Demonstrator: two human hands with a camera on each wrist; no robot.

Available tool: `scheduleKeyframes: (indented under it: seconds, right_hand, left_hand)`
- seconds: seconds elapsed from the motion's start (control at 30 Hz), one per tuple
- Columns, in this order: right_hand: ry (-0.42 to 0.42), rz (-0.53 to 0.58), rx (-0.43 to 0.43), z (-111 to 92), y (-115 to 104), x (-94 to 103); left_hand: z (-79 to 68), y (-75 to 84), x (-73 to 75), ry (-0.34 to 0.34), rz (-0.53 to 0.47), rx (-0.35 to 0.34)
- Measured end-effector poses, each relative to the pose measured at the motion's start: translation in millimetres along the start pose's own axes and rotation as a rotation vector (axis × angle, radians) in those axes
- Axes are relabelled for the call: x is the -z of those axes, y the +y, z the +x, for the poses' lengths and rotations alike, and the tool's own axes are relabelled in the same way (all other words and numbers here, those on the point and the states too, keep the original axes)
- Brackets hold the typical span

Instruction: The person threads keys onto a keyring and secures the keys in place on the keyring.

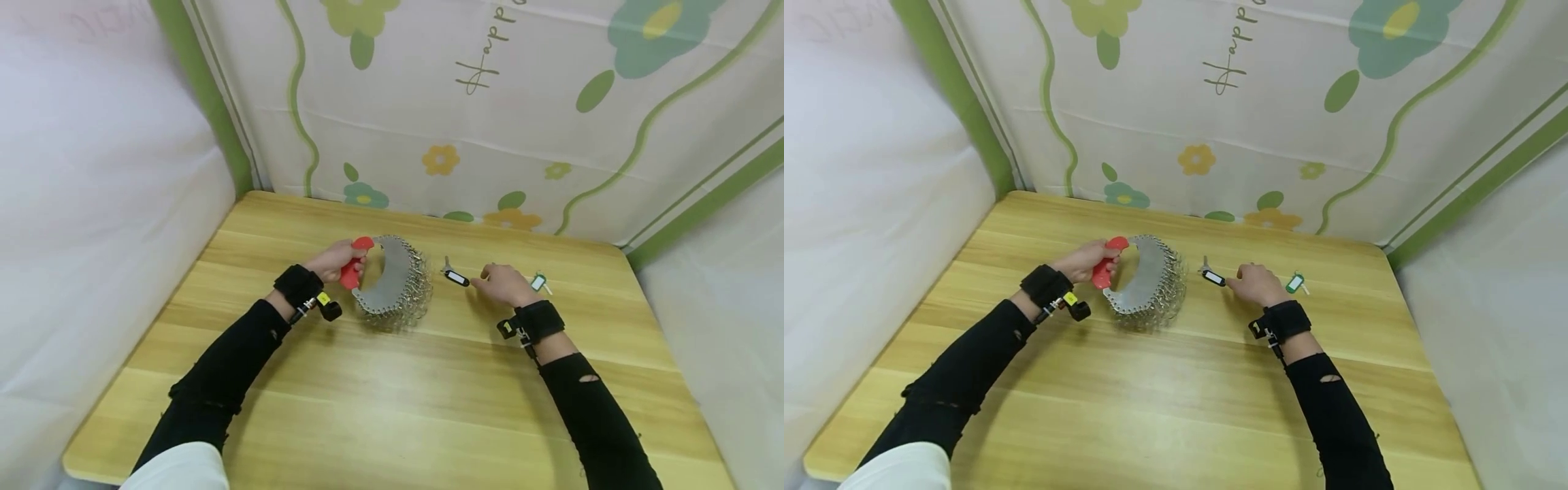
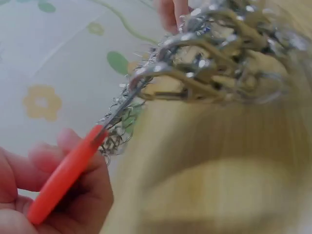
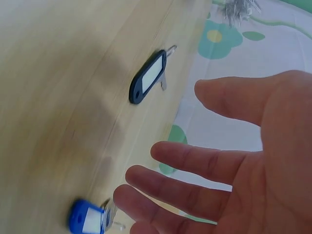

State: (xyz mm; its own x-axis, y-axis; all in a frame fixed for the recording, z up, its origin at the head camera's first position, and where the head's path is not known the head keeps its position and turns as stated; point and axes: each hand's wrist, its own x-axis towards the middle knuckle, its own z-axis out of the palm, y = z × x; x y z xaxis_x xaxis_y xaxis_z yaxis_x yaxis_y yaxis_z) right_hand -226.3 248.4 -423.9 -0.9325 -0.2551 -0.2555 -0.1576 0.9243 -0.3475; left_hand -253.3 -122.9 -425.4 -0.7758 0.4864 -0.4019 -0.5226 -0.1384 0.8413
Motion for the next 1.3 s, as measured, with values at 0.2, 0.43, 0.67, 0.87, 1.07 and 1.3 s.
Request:
scheduleKeyframes:
  seconds: [0.2, 0.43, 0.67, 0.87, 1.07, 1.3]
  right_hand:
    - [-0.017, -0.005, 0.018, 4, -6, -2.1]
    - [-0.009, -0.018, 0.004, 6, -5, 0.5]
    - [-0.020, 0.015, 0.011, 12, -7, -1.2]
    - [-0.023, 0.029, 0.015, 18, -14, -1.7]
    - [0.002, -0.008, 0.083, 30, -25, -4.8]
    - [0.033, -0.016, 0.140, 39, -37, -11.8]
  left_hand:
    - [-3.4, -16.7, 40.0, 0.098, 0.066, 0.027]
    - [-25.8, -11.6, 77.0, 0.342, 0.758, 0.016]
    - [-32.1, -6.1, 77.6, 0.425, 1.111, 0.012]
    - [-33.0, -8.1, 80.1, 0.423, 1.160, 0.030]
    - [-30.5, -2.9, 76.6, 0.457, 1.297, 0.016]
    - [-15.5, 8.2, 40.6, 0.411, 1.466, -0.076]
